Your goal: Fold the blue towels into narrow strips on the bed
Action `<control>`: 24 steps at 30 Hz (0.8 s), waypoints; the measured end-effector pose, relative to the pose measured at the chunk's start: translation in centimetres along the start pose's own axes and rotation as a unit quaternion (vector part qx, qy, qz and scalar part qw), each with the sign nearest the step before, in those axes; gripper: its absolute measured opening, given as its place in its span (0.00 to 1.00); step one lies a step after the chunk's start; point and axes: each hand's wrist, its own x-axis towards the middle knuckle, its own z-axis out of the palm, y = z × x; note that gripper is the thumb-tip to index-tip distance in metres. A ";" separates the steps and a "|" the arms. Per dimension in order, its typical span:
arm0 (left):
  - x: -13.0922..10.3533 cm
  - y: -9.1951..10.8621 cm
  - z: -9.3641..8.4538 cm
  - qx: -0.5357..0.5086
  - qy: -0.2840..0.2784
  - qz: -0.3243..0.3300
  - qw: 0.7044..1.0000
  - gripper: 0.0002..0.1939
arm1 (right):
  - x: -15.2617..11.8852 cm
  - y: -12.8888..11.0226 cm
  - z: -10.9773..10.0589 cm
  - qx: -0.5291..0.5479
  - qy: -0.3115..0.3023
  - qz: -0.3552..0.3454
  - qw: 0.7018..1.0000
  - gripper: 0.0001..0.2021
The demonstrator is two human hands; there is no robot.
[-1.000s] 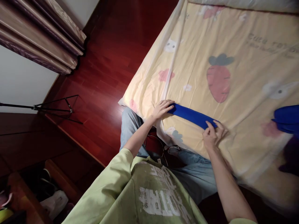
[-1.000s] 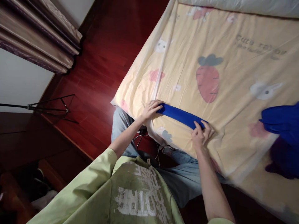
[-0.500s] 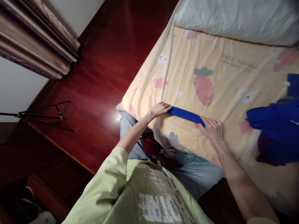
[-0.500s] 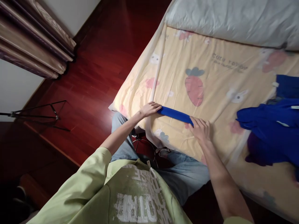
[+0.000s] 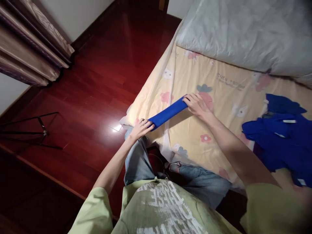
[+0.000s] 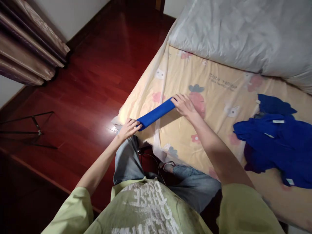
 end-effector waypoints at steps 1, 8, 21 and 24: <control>-1.1 -0.7 -0.2 -0.002 0.005 -0.009 1.000 0.18 | 2.5 -0.5 0.4 0.010 0.009 -0.017 1.000 0.18; -4.7 -4.7 0.7 0.046 0.044 -0.038 0.997 0.15 | 17.4 -4.5 3.8 0.100 0.038 -0.073 0.992 0.15; -4.9 -8.9 3.5 0.038 0.040 -0.077 0.996 0.17 | 23.2 -6.1 10.3 0.059 -0.017 -0.045 0.997 0.19; -5.3 -9.4 3.2 0.049 0.057 -0.093 0.993 0.17 | 21.8 -5.9 10.9 0.088 -0.007 -0.013 0.996 0.18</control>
